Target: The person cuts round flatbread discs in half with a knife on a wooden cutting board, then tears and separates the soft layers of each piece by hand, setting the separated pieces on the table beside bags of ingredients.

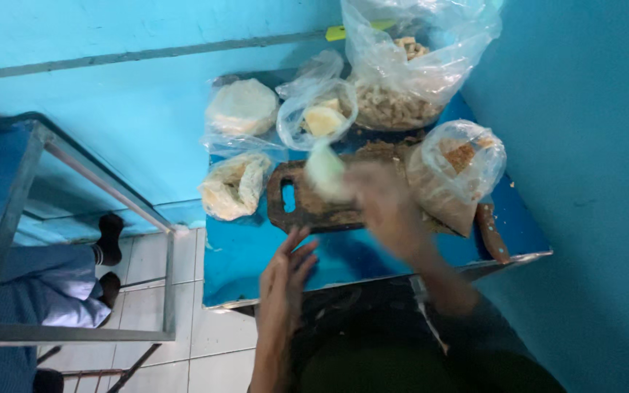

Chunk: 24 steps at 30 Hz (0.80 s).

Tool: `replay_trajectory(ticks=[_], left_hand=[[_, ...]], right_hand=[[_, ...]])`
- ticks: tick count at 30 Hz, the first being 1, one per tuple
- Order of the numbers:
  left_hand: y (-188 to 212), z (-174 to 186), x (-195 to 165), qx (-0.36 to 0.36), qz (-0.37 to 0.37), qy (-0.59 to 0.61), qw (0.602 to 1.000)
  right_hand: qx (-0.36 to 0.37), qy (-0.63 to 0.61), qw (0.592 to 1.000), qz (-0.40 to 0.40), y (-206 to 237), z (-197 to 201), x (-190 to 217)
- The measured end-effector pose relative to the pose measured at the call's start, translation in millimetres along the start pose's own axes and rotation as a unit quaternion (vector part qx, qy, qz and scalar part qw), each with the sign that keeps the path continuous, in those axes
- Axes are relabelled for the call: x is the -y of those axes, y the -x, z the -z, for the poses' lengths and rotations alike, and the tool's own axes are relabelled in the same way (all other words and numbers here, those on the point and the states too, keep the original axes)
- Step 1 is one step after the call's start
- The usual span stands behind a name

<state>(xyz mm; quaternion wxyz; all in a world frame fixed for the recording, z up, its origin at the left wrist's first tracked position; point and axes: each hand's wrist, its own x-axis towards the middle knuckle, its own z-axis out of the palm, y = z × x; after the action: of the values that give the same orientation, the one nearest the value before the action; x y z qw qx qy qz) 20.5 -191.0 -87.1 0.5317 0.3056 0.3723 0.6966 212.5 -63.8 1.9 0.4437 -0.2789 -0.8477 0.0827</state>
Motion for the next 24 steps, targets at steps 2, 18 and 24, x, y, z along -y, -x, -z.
replay_trajectory(ticks=[2, 18, 24], left_hand=[[-15.2, -13.7, 5.9, 0.036, 0.053, 0.215, 0.974], [-11.5, -25.8, 50.0, 0.067, 0.056, 0.235, 0.968], [-3.5, -14.7, 77.6, 0.06, 0.068, 0.167, 0.982]], right_hand=[[0.1, -0.066, 0.992, 0.045, 18.4, -10.6, 34.8], [0.119, -0.351, 0.894, -0.254, 80.5, -44.4, -8.4], [0.141, -0.386, 0.865, -0.286, 96.5, -45.3, -9.6]])
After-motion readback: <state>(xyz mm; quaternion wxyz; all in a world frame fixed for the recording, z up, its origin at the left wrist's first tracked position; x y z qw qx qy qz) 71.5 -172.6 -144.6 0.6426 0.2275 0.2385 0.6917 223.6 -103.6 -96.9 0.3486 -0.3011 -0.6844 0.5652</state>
